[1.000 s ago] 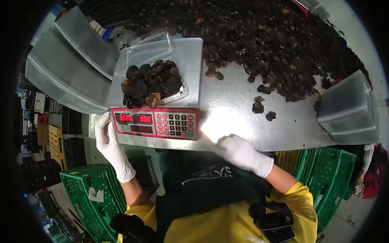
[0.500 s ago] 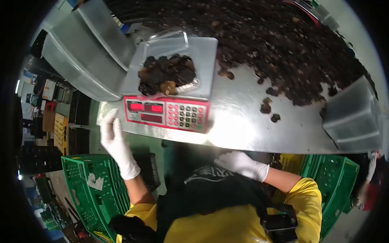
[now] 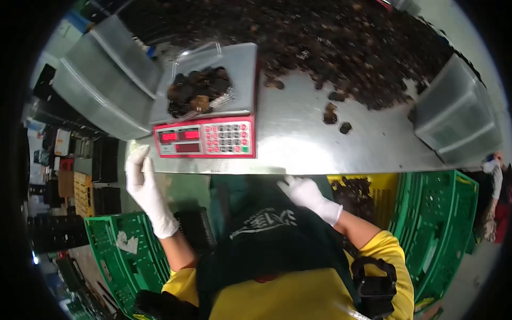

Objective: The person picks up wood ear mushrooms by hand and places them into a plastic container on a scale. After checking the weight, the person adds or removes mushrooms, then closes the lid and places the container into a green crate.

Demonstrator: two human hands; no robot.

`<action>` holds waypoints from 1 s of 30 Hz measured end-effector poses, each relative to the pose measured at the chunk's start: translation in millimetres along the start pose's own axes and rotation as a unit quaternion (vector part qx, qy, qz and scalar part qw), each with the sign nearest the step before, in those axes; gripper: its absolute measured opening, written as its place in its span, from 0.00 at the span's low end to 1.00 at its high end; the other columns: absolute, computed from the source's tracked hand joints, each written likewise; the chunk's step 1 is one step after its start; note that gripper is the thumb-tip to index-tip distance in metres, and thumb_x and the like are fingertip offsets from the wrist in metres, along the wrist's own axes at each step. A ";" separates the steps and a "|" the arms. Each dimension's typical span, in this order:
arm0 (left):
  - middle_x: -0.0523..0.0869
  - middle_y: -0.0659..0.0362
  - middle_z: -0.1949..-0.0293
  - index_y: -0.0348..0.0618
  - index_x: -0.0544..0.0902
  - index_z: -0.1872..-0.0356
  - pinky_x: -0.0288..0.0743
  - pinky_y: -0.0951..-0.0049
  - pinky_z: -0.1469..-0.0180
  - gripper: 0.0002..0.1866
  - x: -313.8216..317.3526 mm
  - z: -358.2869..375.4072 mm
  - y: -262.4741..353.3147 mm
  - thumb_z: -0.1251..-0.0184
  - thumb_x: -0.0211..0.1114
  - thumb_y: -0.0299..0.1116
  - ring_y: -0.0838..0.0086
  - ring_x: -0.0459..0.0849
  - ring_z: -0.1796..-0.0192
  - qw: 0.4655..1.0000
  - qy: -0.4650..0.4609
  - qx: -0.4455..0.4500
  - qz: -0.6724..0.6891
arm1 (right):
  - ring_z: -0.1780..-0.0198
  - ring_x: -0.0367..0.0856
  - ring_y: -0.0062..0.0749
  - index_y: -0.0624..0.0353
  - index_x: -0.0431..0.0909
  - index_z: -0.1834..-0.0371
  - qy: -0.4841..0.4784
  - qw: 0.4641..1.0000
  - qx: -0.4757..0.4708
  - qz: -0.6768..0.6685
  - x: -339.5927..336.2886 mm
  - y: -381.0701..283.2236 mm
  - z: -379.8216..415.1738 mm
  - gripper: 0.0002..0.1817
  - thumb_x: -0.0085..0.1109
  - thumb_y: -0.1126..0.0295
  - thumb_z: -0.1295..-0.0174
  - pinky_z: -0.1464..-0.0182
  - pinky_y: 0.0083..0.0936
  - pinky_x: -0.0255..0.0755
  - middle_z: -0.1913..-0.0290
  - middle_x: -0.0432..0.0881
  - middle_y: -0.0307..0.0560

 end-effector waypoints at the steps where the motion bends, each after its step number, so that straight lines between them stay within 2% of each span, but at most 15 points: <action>1: 0.84 0.56 0.53 0.36 0.84 0.56 0.71 0.70 0.39 0.10 -2.6 -0.9 -5.4 0.37 0.60 0.17 0.69 0.81 0.47 1.000 0.005 0.014 0.012 | 0.69 0.82 0.38 0.50 0.82 0.57 -0.038 0.999 0.008 0.005 0.6 -0.6 -6.6 0.12 0.55 0.70 0.44 0.72 0.36 0.77 0.64 0.79 0.43; 3: 0.84 0.55 0.53 0.37 0.84 0.56 0.70 0.70 0.39 0.10 -10.4 -0.8 -14.9 0.37 0.60 0.17 0.69 0.81 0.47 1.000 0.026 0.009 0.004 | 0.72 0.81 0.39 0.51 0.82 0.62 -0.027 0.999 -0.030 0.036 -2.2 6.4 -6.8 0.09 0.57 0.71 0.46 0.71 0.35 0.77 0.71 0.76 0.42; 4: 0.84 0.55 0.53 0.37 0.84 0.56 0.71 0.70 0.40 0.11 -17.5 -1.5 -21.6 0.38 0.61 0.17 0.69 0.81 0.48 0.999 0.019 0.022 -0.032 | 0.72 0.81 0.39 0.52 0.80 0.67 -0.008 0.998 -0.054 -0.006 -16.7 6.6 -6.8 0.05 0.58 0.72 0.47 0.73 0.35 0.76 0.72 0.76 0.44; 5: 0.83 0.57 0.51 0.35 0.83 0.51 0.70 0.72 0.39 0.13 -24.5 -0.9 -26.5 0.34 0.58 0.17 0.72 0.80 0.46 0.999 0.009 0.014 -0.051 | 0.73 0.81 0.40 0.53 0.78 0.71 0.010 0.996 -0.078 -0.047 -34.2 6.5 -7.1 0.02 0.59 0.73 0.48 0.74 0.34 0.76 0.73 0.76 0.47; 7: 0.82 0.58 0.50 0.36 0.83 0.51 0.71 0.73 0.39 0.12 -35.4 -0.3 -40.3 0.33 0.58 0.18 0.73 0.80 0.46 0.998 0.027 -0.019 -0.060 | 0.74 0.81 0.39 0.53 0.77 0.72 0.114 0.977 -0.101 -0.147 -87.2 3.3 -20.4 0.04 0.62 0.75 0.50 0.74 0.34 0.75 0.73 0.76 0.46; 9: 0.83 0.57 0.51 0.37 0.84 0.53 0.71 0.72 0.41 0.12 -40.1 2.3 -61.3 0.35 0.59 0.17 0.72 0.80 0.48 0.997 0.052 -0.055 -0.027 | 0.75 0.80 0.38 0.52 0.79 0.69 0.171 0.983 -0.036 -0.064 -127.5 8.8 -40.1 0.09 0.66 0.76 0.53 0.73 0.30 0.75 0.72 0.78 0.42; 10: 0.84 0.56 0.52 0.38 0.84 0.55 0.72 0.71 0.43 0.11 -42.5 2.5 -69.4 0.37 0.60 0.17 0.70 0.81 0.49 0.994 0.069 -0.089 0.009 | 0.75 0.79 0.38 0.53 0.77 0.69 0.244 0.962 -0.033 -0.120 -141.5 18.9 -51.4 0.10 0.66 0.78 0.54 0.73 0.28 0.74 0.73 0.77 0.42; 11: 0.84 0.56 0.52 0.38 0.84 0.55 0.72 0.71 0.43 0.11 -43.3 1.2 -71.4 0.37 0.60 0.17 0.70 0.81 0.49 0.993 0.074 -0.090 0.009 | 0.74 0.79 0.40 0.54 0.78 0.69 0.263 0.962 -0.021 -0.068 -141.7 38.6 -59.8 0.11 0.66 0.79 0.55 0.72 0.31 0.74 0.73 0.76 0.43; 14: 0.84 0.56 0.52 0.38 0.84 0.56 0.72 0.72 0.43 0.11 -33.6 -6.7 -72.6 0.37 0.60 0.17 0.71 0.81 0.49 0.993 0.053 -0.106 0.004 | 0.63 0.80 0.44 0.55 0.80 0.60 0.192 0.977 0.094 0.019 -146.6 83.2 -86.7 0.14 0.64 0.77 0.52 0.61 0.37 0.75 0.63 0.78 0.46; 17: 0.84 0.54 0.53 0.38 0.84 0.56 0.73 0.68 0.42 0.12 -13.0 -28.5 -53.0 0.42 0.64 0.17 0.66 0.82 0.48 0.999 0.008 -0.042 -0.031 | 0.59 0.80 0.45 0.55 0.79 0.52 0.192 0.973 0.128 -0.017 -162.2 81.7 -108.6 0.18 0.64 0.75 0.50 0.55 0.37 0.74 0.57 0.80 0.47; 19: 0.83 0.53 0.52 0.39 0.83 0.54 0.74 0.66 0.42 0.15 7.0 -46.0 -45.7 0.44 0.67 0.19 0.63 0.81 0.46 0.998 -0.042 0.025 -0.041 | 0.55 0.81 0.42 0.54 0.81 0.54 0.225 0.969 0.074 -0.066 -173.9 67.4 -123.3 0.16 0.64 0.72 0.48 0.52 0.35 0.74 0.55 0.81 0.45; 23: 0.81 0.53 0.49 0.42 0.82 0.47 0.74 0.65 0.43 0.28 54.0 -76.2 -14.3 0.55 0.78 0.27 0.60 0.79 0.45 0.976 -0.153 0.148 -0.045 | 0.55 0.82 0.40 0.53 0.82 0.55 0.254 0.962 0.021 -0.101 -187.2 44.8 -159.4 0.13 0.64 0.70 0.46 0.52 0.33 0.74 0.57 0.82 0.43; 25: 0.78 0.53 0.48 0.45 0.78 0.40 0.75 0.63 0.46 0.41 74.7 -82.8 -0.3 0.63 0.82 0.35 0.59 0.77 0.46 0.955 -0.230 0.165 -0.086 | 0.58 0.82 0.38 0.52 0.82 0.56 0.239 0.966 0.012 -0.095 -193.0 34.8 -176.2 0.13 0.64 0.70 0.45 0.54 0.33 0.76 0.59 0.81 0.42; 27: 0.77 0.52 0.45 0.49 0.77 0.37 0.75 0.63 0.43 0.45 90.3 -87.7 9.7 0.68 0.84 0.33 0.58 0.77 0.43 0.939 -0.262 0.178 -0.136 | 0.59 0.82 0.38 0.53 0.82 0.55 0.245 0.961 -0.010 -0.128 -191.3 27.4 -189.6 0.15 0.66 0.69 0.47 0.57 0.33 0.77 0.59 0.81 0.43; 30: 0.78 0.53 0.47 0.49 0.76 0.36 0.75 0.62 0.43 0.45 102.4 -100.2 9.8 0.65 0.82 0.36 0.58 0.77 0.44 0.920 -0.291 0.194 -0.175 | 0.61 0.82 0.38 0.54 0.81 0.52 0.233 0.960 -0.023 -0.155 -198.3 17.6 -205.2 0.20 0.70 0.66 0.51 0.60 0.30 0.77 0.59 0.79 0.44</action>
Point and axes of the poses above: each hand's wrist, its own z-axis away from the middle knuckle, its own x-axis out of the palm, y = z × x, the point moved 3 cm from there along -z, towards the middle knuckle
